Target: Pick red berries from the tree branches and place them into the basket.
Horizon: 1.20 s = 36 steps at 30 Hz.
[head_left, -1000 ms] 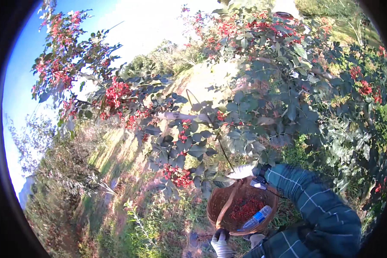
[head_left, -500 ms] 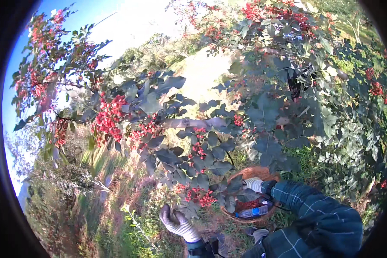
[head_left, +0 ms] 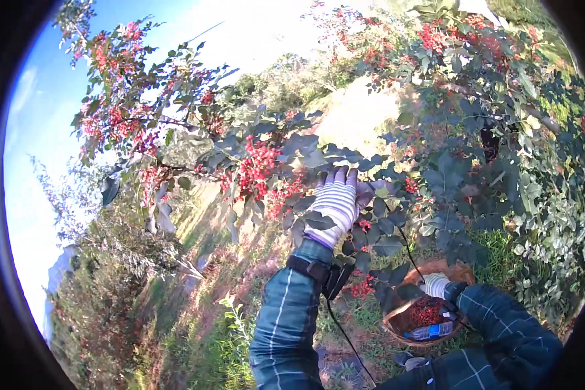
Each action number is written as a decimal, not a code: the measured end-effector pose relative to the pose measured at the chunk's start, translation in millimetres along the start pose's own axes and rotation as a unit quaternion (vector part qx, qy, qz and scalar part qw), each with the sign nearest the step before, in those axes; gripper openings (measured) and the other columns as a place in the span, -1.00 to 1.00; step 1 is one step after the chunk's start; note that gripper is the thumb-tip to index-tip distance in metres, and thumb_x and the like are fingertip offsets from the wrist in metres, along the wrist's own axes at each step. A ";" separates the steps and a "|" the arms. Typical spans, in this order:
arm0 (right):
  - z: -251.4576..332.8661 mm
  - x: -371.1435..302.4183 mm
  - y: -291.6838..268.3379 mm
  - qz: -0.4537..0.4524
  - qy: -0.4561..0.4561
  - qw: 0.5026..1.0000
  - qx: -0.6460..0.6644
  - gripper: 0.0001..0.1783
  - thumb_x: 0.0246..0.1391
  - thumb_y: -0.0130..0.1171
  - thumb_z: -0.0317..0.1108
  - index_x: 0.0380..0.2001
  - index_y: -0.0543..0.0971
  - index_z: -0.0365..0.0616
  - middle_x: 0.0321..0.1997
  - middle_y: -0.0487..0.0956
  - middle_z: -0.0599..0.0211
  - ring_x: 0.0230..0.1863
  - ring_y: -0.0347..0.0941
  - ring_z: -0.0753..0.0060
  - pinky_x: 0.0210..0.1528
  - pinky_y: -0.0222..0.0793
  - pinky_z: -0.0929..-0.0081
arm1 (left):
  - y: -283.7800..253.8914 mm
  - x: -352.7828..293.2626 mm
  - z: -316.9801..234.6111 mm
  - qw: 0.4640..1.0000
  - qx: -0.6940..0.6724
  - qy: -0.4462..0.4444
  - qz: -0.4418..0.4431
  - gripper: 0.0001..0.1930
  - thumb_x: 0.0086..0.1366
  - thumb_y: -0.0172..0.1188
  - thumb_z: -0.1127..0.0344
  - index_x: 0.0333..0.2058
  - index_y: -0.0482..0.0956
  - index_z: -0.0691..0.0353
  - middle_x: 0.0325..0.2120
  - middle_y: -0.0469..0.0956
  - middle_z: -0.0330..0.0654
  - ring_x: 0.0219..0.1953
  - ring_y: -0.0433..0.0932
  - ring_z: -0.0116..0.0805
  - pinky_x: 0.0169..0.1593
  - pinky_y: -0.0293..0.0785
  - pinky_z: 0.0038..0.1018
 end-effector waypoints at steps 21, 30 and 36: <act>158.1 -116.8 -221.3 0.196 -0.267 0.941 0.067 -0.56 0.03 0.21 -0.29 0.00 0.49 -0.16 -0.05 0.57 0.18 -0.06 0.49 0.25 -0.03 0.38 0.34 | 10.8 10.2 -8.9 0.997 0.048 -0.043 -0.040 -0.67 0.14 0.11 0.03 -0.31 0.63 0.15 -0.26 0.58 0.00 -0.14 0.51 0.02 0.02 0.33 -0.05; 193.2 -41.7 -436.5 -0.101 -0.190 0.976 -0.036 -0.78 -0.12 0.22 -0.48 -0.31 0.63 -0.23 -0.44 0.64 0.18 -0.39 0.57 0.33 -0.31 0.45 0.40 | 23.1 2.8 -5.9 0.998 -0.010 -0.032 -0.060 -0.59 -0.10 0.29 0.09 -0.21 0.63 0.03 -0.26 0.52 -0.05 -0.10 0.45 -0.05 0.03 0.32 -0.05; 152.3 36.3 -395.1 -0.017 -0.049 0.982 -0.183 -0.73 -0.21 0.29 -0.33 -0.36 0.65 -0.18 -0.46 0.62 0.11 -0.39 0.58 0.15 -0.31 0.46 0.30 | 32.5 2.4 -2.8 0.995 -0.085 -0.044 -0.004 -0.53 -0.16 0.32 0.10 -0.17 0.61 0.04 -0.23 0.49 -0.02 -0.08 0.43 -0.04 0.03 0.33 -0.05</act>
Point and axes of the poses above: each hand's wrist, its own x-axis towards the middle knuckle, its own y-axis out of the palm, z = x × y, the point moved 7 cm from there along x, towards the middle knuckle
